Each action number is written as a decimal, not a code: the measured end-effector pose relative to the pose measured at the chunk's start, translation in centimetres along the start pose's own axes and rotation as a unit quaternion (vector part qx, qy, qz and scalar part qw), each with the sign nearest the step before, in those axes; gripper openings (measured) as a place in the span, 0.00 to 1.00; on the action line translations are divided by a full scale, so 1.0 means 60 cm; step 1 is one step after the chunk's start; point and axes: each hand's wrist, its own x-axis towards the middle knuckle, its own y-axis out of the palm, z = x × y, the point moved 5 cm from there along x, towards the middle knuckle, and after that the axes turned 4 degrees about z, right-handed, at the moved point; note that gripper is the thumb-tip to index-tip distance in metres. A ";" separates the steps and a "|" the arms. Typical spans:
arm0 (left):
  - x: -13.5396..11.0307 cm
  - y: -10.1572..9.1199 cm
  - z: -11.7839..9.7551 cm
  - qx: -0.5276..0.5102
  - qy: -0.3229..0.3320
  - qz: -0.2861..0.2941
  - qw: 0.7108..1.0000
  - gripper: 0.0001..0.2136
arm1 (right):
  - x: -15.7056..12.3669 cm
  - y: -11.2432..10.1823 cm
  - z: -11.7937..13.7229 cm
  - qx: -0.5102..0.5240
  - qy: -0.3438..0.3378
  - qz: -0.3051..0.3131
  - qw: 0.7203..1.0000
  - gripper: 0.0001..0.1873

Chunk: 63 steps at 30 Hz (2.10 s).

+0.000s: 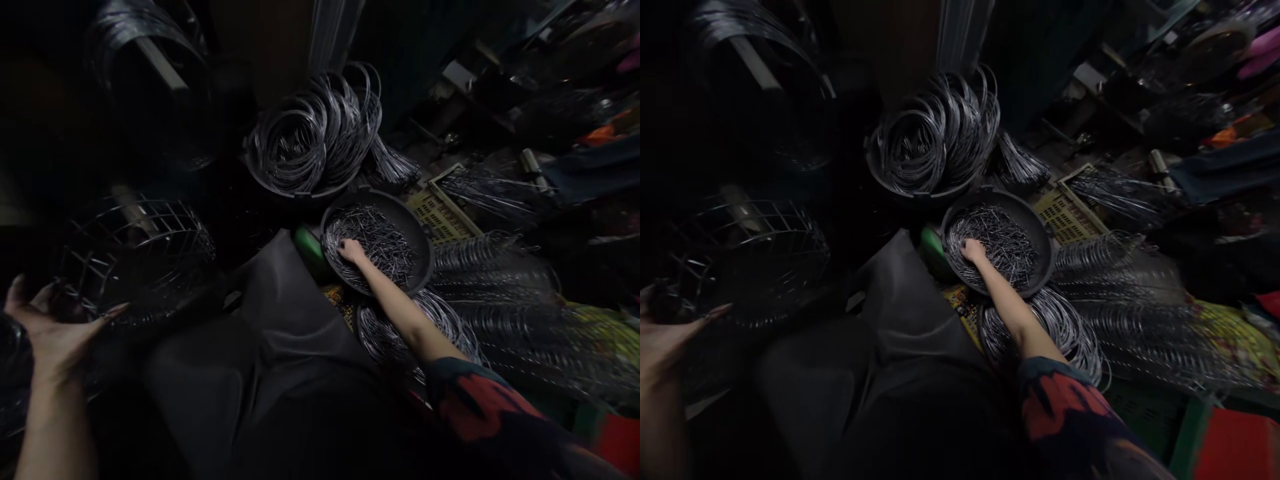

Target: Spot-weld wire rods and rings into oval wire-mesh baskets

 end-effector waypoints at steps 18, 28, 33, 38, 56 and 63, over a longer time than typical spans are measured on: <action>-0.128 0.034 -0.116 0.118 0.127 0.051 0.983 0.39 | -0.297 0.051 0.237 0.249 -0.302 0.118 0.912 0.23; -0.110 0.050 -0.145 0.154 0.182 0.058 0.969 0.33 | -0.410 0.002 0.507 0.002 -0.576 0.194 0.794 0.13; -0.120 0.038 -0.143 0.130 0.167 0.036 0.977 0.34 | -0.447 0.032 0.515 -0.193 -0.681 0.042 0.705 0.18; -0.115 0.035 -0.137 0.111 0.145 0.011 0.983 0.33 | -0.444 0.030 0.516 -0.195 -0.722 -0.021 0.663 0.18; -0.066 0.021 -0.138 0.103 0.152 0.006 0.983 0.35 | -0.432 0.006 0.564 -0.212 -0.747 -0.083 0.624 0.17; -0.055 0.014 -0.136 0.109 0.146 0.020 0.983 0.36 | -0.428 0.007 0.577 -0.232 -0.721 -0.047 0.651 0.18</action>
